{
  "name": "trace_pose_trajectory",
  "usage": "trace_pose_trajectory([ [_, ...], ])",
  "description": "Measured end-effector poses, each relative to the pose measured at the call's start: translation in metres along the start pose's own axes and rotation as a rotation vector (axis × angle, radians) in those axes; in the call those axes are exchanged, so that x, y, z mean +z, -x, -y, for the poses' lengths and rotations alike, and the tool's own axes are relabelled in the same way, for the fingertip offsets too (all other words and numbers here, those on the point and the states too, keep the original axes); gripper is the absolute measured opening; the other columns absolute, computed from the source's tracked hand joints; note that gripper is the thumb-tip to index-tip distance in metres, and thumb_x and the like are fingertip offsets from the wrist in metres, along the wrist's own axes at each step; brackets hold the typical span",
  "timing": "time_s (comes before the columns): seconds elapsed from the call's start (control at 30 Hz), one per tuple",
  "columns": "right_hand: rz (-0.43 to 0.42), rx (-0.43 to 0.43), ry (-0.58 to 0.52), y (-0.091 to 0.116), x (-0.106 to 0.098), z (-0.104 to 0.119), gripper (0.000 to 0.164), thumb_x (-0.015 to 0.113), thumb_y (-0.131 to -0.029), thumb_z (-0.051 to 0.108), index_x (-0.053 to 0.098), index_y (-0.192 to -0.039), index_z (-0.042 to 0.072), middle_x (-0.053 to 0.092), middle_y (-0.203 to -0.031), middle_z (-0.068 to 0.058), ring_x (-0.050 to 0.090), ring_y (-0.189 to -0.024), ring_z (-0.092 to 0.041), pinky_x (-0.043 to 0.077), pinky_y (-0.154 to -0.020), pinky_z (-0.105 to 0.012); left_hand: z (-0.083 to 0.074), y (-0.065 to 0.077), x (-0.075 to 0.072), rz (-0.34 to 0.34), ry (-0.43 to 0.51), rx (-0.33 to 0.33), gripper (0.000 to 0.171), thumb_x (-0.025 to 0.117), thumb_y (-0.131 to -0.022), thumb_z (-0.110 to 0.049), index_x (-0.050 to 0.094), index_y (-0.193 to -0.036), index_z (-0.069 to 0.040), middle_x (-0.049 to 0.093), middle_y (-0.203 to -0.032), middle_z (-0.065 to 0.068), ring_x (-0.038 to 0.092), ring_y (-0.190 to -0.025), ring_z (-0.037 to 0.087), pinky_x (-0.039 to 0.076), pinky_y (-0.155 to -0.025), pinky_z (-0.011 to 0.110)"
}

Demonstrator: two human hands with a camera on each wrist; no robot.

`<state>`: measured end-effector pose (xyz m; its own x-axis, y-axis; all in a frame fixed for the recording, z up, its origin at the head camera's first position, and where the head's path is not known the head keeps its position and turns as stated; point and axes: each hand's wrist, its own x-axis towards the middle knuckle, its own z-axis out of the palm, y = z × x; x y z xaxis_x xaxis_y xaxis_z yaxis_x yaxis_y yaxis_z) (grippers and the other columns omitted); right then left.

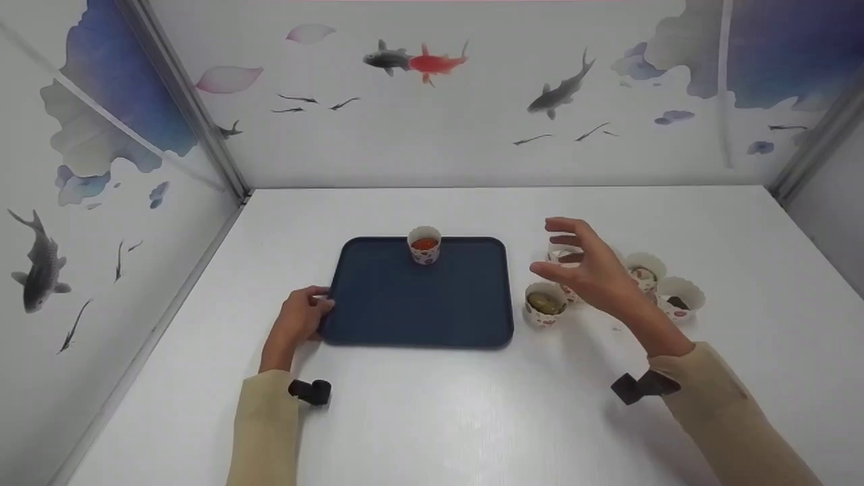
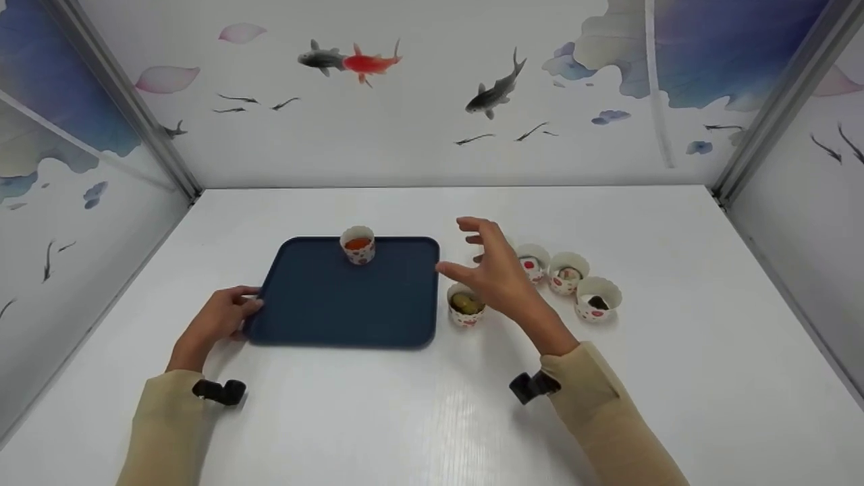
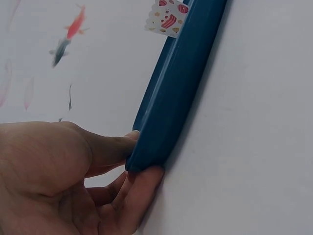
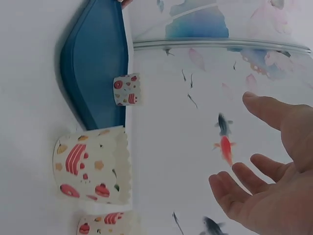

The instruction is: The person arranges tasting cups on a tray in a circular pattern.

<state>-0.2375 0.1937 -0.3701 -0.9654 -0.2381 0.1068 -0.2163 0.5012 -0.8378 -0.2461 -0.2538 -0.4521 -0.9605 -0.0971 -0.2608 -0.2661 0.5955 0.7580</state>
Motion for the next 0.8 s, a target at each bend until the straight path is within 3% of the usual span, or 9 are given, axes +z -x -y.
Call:
trace_pose_trajectory([
  [0.23, -0.031, -0.016, 0.043, 0.016, -0.018, -0.019, 0.083, 0.078, -0.088, 0.034, 0.032, -0.153, 0.010, 0.040, -0.156, -0.015, 0.043, -0.139, -0.038, 0.042, -0.112, -0.056, 0.001, 0.000, -0.001, -0.004, -0.020, -0.008, 0.044, 0.051, -0.105, -0.016, 0.048, -0.146, -0.002, 0.059, -0.129, 0.025, 0.066, -0.101, 0.027, 0.058, -0.068, 0.029],
  [0.37, -0.080, -0.048, 0.077, 0.026, -0.029, -0.032, 0.080, 0.078, -0.089, 0.031, 0.035, -0.152, 0.009, 0.042, -0.154, -0.014, 0.046, -0.137, -0.035, 0.047, -0.107, -0.029, 0.001, 0.000, -0.002, -0.008, -0.027, 0.004, 0.043, 0.050, -0.105, -0.015, 0.049, -0.145, -0.002, 0.060, -0.128, 0.026, 0.066, -0.101, 0.028, 0.057, -0.068, 0.029],
  [0.5, -0.137, -0.077, 0.129, 0.035, -0.040, -0.043, 0.076, 0.078, -0.089, 0.028, 0.038, -0.151, 0.012, 0.045, -0.152, -0.013, 0.046, -0.135, -0.032, 0.040, -0.091, -0.003, 0.001, 0.000, -0.001, -0.009, -0.026, 0.007, 0.043, 0.050, -0.105, -0.015, 0.048, -0.146, -0.002, 0.060, -0.129, 0.026, 0.067, -0.102, 0.028, 0.058, -0.067, 0.029],
  [0.57, -0.173, -0.080, 0.154, 0.040, -0.046, -0.049, 0.075, 0.079, -0.088, 0.027, 0.039, -0.151, 0.013, 0.046, -0.151, -0.014, 0.046, -0.133, -0.025, 0.037, -0.088, 0.000, 0.000, -0.001, -0.001, -0.008, -0.020, 0.008, 0.043, 0.051, -0.105, -0.015, 0.048, -0.146, -0.002, 0.060, -0.128, 0.026, 0.067, -0.102, 0.029, 0.059, -0.066, 0.029],
  [0.7, -0.211, -0.078, 0.203, 0.052, -0.055, -0.063, 0.078, 0.081, -0.086, 0.025, 0.040, -0.151, 0.014, 0.046, -0.150, -0.014, 0.042, -0.125, 0.002, 0.036, -0.086, 0.002, -0.001, -0.001, -0.002, -0.003, -0.016, 0.004, 0.044, 0.050, -0.105, -0.015, 0.048, -0.146, -0.001, 0.059, -0.129, 0.027, 0.067, -0.102, 0.029, 0.060, -0.065, 0.030],
  [0.8, -0.194, -0.063, 0.236, 0.060, -0.062, -0.073, 0.082, 0.082, -0.085, 0.026, 0.037, -0.153, 0.014, 0.042, -0.152, -0.016, 0.044, -0.125, -0.004, 0.038, -0.082, 0.001, 0.000, -0.001, -0.002, 0.003, -0.015, 0.000, 0.043, 0.050, -0.105, -0.014, 0.048, -0.146, -0.001, 0.059, -0.130, 0.027, 0.067, -0.101, 0.029, 0.060, -0.065, 0.030],
])
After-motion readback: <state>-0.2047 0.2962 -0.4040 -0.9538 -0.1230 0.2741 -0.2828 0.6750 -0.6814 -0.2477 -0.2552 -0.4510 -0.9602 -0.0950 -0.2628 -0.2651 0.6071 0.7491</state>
